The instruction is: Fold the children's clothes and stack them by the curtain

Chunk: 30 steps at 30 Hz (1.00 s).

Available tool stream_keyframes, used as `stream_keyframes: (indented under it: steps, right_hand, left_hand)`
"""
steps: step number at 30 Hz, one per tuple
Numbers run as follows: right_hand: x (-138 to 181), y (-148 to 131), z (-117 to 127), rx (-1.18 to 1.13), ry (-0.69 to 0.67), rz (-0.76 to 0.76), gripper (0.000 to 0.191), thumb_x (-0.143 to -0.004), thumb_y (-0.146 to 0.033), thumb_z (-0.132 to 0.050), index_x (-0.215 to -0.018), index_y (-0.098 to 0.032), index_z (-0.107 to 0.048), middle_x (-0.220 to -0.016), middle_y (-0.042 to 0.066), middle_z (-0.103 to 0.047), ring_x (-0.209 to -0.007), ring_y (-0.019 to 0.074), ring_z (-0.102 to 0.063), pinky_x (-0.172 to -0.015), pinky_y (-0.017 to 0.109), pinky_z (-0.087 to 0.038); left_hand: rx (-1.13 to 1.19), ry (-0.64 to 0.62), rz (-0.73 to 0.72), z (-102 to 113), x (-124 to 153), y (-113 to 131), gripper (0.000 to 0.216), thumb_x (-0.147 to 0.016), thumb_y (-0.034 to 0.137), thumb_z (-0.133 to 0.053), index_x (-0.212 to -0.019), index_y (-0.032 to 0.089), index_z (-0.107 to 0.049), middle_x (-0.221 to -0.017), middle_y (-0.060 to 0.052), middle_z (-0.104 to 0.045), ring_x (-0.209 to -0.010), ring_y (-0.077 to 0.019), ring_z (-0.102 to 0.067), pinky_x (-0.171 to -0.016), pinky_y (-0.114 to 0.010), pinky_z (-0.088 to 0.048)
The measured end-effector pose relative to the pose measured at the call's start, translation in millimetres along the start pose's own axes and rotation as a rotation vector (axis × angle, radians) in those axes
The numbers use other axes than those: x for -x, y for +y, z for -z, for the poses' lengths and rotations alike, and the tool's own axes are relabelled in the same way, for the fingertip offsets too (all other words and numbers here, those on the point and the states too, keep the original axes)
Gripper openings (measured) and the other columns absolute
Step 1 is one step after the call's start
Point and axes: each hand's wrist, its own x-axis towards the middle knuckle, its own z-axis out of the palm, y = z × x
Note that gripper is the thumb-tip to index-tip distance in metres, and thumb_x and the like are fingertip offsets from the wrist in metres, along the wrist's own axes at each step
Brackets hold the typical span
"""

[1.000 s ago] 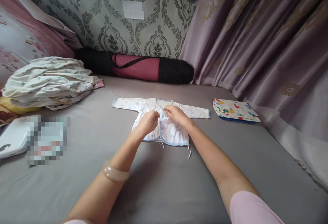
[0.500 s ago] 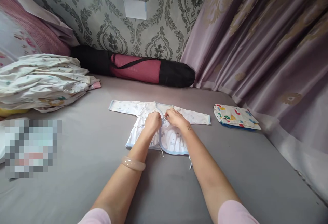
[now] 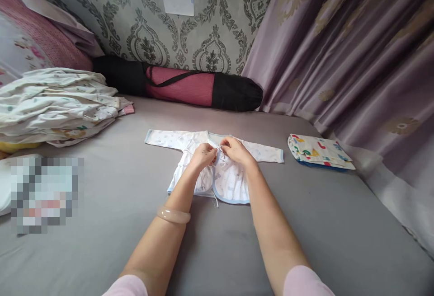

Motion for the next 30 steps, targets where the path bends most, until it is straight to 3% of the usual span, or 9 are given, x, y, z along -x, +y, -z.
stream_keyframes:
  steps: [5, 10, 19, 24, 27, 30]
  right_hand:
    - [-4, 3, -2, -0.033, 0.027, 0.001, 0.012, -0.079, -0.016, -0.054, -0.085, -0.021, -0.063, -0.082, 0.000, -0.066, -0.077, 0.0144, -0.059, -0.071, 0.025, -0.042]
    - [-6, 5, -4, -0.051, 0.036, -0.023, 0.014, -0.078, -0.014, -0.055, -0.087, -0.020, -0.064, -0.084, 0.000, -0.068, -0.079, 0.0147, -0.061, -0.072, 0.025, -0.044]
    - [-1, -3, -5, -0.031, 0.030, -0.043, 0.016, -0.081, -0.015, -0.053, -0.089, -0.019, -0.066, -0.081, 0.000, -0.068, -0.080, 0.0150, -0.061, -0.074, 0.025, -0.045]
    - [2, -11, -11, 0.104, 0.055, -0.089, 0.018, -0.084, -0.015, -0.051, -0.094, -0.021, -0.066, -0.096, 0.003, -0.069, -0.091, 0.0170, -0.061, -0.081, 0.027, -0.043]
    - [6, -15, -18, 0.200, 0.103, -0.113, 0.017, -0.086, -0.017, -0.051, -0.095, -0.022, -0.064, -0.107, 0.005, -0.066, -0.101, 0.0191, -0.058, -0.086, 0.029, -0.043]
    - [9, -17, -26, 0.289, 0.156, -0.132, 0.019, -0.088, -0.020, -0.052, -0.104, -0.021, -0.061, -0.117, 0.008, -0.057, -0.099, 0.0200, -0.059, -0.085, 0.030, -0.044]
  left_hand:
    - [-0.056, -0.044, -0.041, -1, 3, -1, 0.026, -0.078, 0.034, -0.067, -0.062, 0.016, -0.055, -0.053, 0.001, -0.055, -0.046, -0.0104, -0.052, -0.047, -0.022, -0.041]
    - [-0.114, -0.017, -0.047, -6, 4, -2, 0.029, -0.068, 0.028, -0.074, -0.057, 0.017, -0.049, -0.046, 0.006, -0.045, -0.042, -0.0067, -0.041, -0.043, -0.020, -0.030]
    - [0.022, 0.001, 0.144, -3, 4, 1, 0.015, -0.079, 0.014, -0.064, -0.081, 0.019, -0.050, -0.055, 0.007, -0.050, -0.053, -0.0096, -0.058, -0.059, -0.022, -0.051]
    - [-0.286, 0.032, 0.115, -3, 5, 0, 0.011, -0.080, 0.025, -0.062, -0.085, 0.016, -0.057, -0.061, 0.000, -0.061, -0.053, -0.0151, -0.061, -0.055, -0.024, -0.046]
    - [-0.552, 0.107, 0.044, -4, 10, 3, 0.016, -0.080, 0.028, -0.060, -0.091, 0.017, -0.060, -0.087, -0.008, -0.071, -0.077, -0.0204, -0.067, -0.064, -0.026, -0.046]
    - [-0.756, 0.116, -0.014, -4, 15, 7, 0.017, -0.080, 0.026, -0.060, -0.095, 0.018, -0.061, -0.105, -0.011, -0.070, -0.098, -0.0232, -0.064, -0.074, -0.027, -0.045]
